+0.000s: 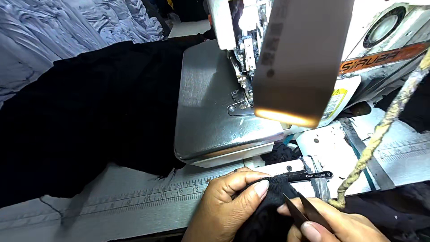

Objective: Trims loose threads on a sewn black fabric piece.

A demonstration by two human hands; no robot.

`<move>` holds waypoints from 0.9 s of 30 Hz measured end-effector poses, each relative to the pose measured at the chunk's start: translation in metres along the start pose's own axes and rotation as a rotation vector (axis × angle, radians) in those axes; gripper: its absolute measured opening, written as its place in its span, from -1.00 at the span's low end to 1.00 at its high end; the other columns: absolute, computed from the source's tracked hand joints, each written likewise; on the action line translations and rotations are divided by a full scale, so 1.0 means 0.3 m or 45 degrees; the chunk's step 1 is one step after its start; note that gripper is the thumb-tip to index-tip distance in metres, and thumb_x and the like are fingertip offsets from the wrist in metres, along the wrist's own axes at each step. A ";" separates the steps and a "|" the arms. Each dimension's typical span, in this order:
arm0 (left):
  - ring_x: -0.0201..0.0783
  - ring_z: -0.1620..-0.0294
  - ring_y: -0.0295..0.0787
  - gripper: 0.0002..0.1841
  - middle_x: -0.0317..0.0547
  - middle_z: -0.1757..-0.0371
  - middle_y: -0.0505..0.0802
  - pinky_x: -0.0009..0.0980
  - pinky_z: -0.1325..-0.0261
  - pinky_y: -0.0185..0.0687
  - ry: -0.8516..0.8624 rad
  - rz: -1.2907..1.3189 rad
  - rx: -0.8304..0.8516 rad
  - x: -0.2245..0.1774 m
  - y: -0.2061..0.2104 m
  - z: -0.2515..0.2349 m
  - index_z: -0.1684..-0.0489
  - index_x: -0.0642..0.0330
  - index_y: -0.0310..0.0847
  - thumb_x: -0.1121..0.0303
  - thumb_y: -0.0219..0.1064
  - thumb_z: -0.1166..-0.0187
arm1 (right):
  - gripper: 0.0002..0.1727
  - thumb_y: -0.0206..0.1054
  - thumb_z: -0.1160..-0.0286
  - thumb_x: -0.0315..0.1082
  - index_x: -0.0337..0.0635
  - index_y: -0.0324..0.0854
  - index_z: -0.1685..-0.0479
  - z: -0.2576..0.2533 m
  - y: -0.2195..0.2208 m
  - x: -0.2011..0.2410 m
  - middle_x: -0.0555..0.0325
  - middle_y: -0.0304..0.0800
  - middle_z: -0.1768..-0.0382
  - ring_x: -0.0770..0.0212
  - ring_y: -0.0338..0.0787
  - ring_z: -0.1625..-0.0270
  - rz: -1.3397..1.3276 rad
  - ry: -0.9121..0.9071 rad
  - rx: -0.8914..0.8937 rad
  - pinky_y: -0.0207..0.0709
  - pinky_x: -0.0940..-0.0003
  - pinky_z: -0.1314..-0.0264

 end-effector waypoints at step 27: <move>-0.67 0.14 0.75 -0.81 -0.47 0.21 0.87 -0.69 0.01 0.69 0.079 -0.035 0.059 0.008 -0.004 0.007 0.20 0.06 0.91 0.40 0.31 -0.59 | -0.65 -0.08 -0.87 -0.38 -0.40 0.49 -0.33 -0.021 -0.002 -0.028 0.21 0.86 0.26 0.54 0.72 0.45 -0.149 0.130 0.053 0.61 0.57 0.40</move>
Point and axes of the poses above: each hand's wrist, its own z-axis away from the middle knuckle, its own y-axis out of the palm, x = y × z, the point moved 7 cm from there along -z, towards the middle knuckle
